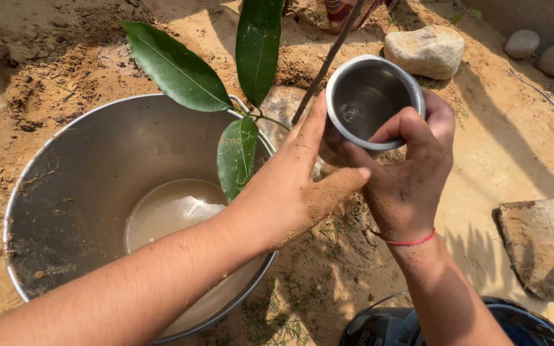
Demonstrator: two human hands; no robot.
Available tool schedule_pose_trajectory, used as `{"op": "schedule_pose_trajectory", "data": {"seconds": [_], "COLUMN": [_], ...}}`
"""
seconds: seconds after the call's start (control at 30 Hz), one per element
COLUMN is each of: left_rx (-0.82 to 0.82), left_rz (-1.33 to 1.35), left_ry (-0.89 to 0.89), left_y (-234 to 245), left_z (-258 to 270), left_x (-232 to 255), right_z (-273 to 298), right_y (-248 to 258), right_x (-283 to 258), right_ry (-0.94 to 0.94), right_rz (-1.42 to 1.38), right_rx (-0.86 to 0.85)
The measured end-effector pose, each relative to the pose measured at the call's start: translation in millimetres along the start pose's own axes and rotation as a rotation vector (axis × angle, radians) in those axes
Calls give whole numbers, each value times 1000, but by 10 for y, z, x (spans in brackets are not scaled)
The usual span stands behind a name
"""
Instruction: The person pours water onto a small plant using a metal cup, refills the cup from a bucket, and then uses their hands to press soil around another small plant in the ground.
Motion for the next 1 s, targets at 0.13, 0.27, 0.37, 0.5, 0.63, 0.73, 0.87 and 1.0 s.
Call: {"op": "schedule_pose_trajectory", "data": {"seconds": [0.13,0.27,0.37,0.5,0.63,0.73,0.87,1.0], "left_rx": [-131,-120,-110,-126,-131,-130,-136,-123], "left_rz": [-187,-377,-426,-603,-688,-759,-994,-986], "left_ry": [-69,-183,-166,-132,-126,-171,37,290], "left_y": [388,705,894,1095,1210,1325,1536,1700], "left_z": [308,573,789,1098,1253,1302,1319,1363], "left_x": [217,471,502,349,221,184,-187,-450], "right_z": [-40,-48,25,216,419,492,758,887], "right_y": [25,-16,-156,-399,-735,-824,-1100,-1229], "right_x": [-359,-730,-949,-1042,-963,-1034,-779,-813], "right_ry": [-8,-38,46,81,-33,23,-180,-190], "right_rz": [-82,-230,-240,-328,-398,-390,-144,-299], "right_rx": [-18,-19,-96,-218,-394,-443,-758,-828]}}
Point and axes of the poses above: each hand's wrist, its own z-axis away from the middle knuckle, its own y-axis out of the back of the hand, x = y × z, the point moved 10 cm from there along -z, towards the middle knuckle, and after that the axes turned 11 degrees about x, right-handed, at the moved point
